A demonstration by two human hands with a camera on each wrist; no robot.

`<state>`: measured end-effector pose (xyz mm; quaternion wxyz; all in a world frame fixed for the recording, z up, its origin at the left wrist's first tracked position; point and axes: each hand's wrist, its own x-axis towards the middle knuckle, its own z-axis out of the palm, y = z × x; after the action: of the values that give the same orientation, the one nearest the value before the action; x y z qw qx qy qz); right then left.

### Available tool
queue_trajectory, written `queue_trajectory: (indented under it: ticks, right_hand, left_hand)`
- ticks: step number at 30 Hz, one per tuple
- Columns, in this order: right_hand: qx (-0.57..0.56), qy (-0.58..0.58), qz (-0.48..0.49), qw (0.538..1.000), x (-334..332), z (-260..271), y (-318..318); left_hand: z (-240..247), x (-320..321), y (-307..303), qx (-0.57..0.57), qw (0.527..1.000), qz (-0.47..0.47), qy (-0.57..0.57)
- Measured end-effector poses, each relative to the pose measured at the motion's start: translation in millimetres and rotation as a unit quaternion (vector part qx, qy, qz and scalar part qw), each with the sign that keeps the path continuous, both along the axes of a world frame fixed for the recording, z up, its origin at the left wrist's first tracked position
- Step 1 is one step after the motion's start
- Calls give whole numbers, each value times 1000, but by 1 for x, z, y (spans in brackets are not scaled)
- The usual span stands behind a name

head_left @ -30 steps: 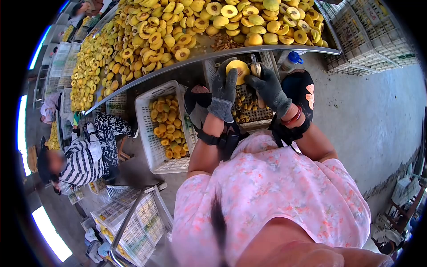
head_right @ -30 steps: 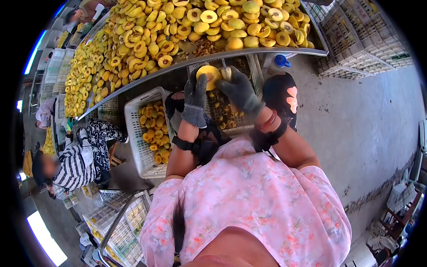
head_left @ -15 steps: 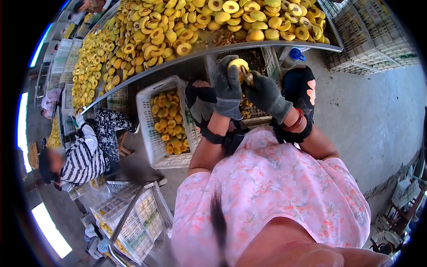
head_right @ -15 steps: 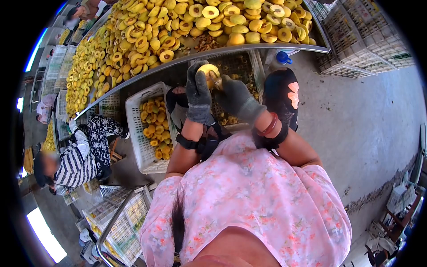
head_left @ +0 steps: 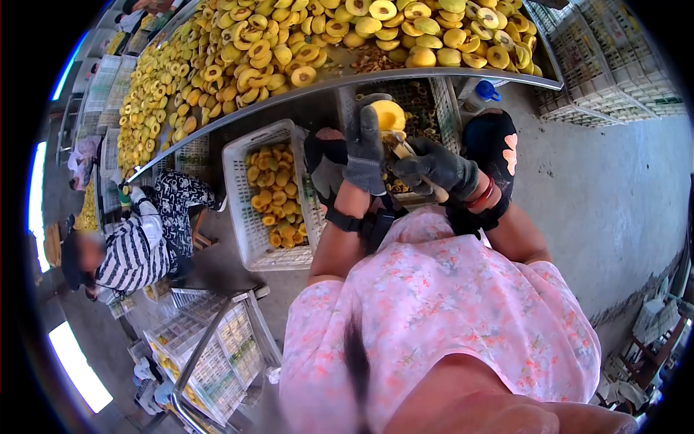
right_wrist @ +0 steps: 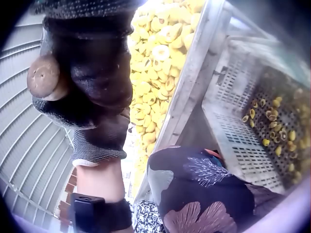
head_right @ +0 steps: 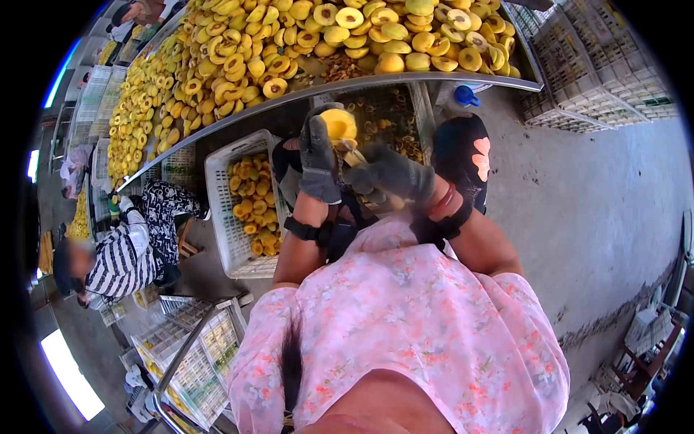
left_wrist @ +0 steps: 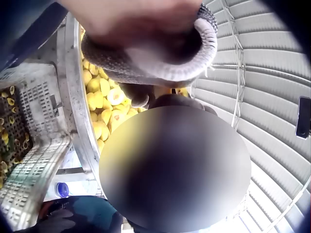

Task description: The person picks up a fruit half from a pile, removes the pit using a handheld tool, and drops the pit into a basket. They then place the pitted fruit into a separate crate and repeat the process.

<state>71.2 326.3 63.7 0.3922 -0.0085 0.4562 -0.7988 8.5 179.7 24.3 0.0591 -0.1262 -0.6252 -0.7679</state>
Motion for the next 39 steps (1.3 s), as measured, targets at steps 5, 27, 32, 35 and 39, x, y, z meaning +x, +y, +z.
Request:
queue_trajectory:
  ticks: [5,27,32,35,39]
  right_hand:
    - [63,128,-38,989,7,-6,-4]
    - [413,424,-18,806,-13,-108,-5]
    - [393,232,-54,888,-17,-105,-14]
    - [393,230,-50,889,-21,-88,-9]
    - [377,264,-113,881,-22,-77,-5]
  left_hand:
    - [-13,-24,-96,-200,927,316,29]
    - [-65,-274,-95,-650,714,142,-217]
    - [-86,-270,-55,-615,763,55,-194]
    - [-100,-269,-34,-618,774,110,-87]
    - [-84,-259,-18,-672,738,46,-40]
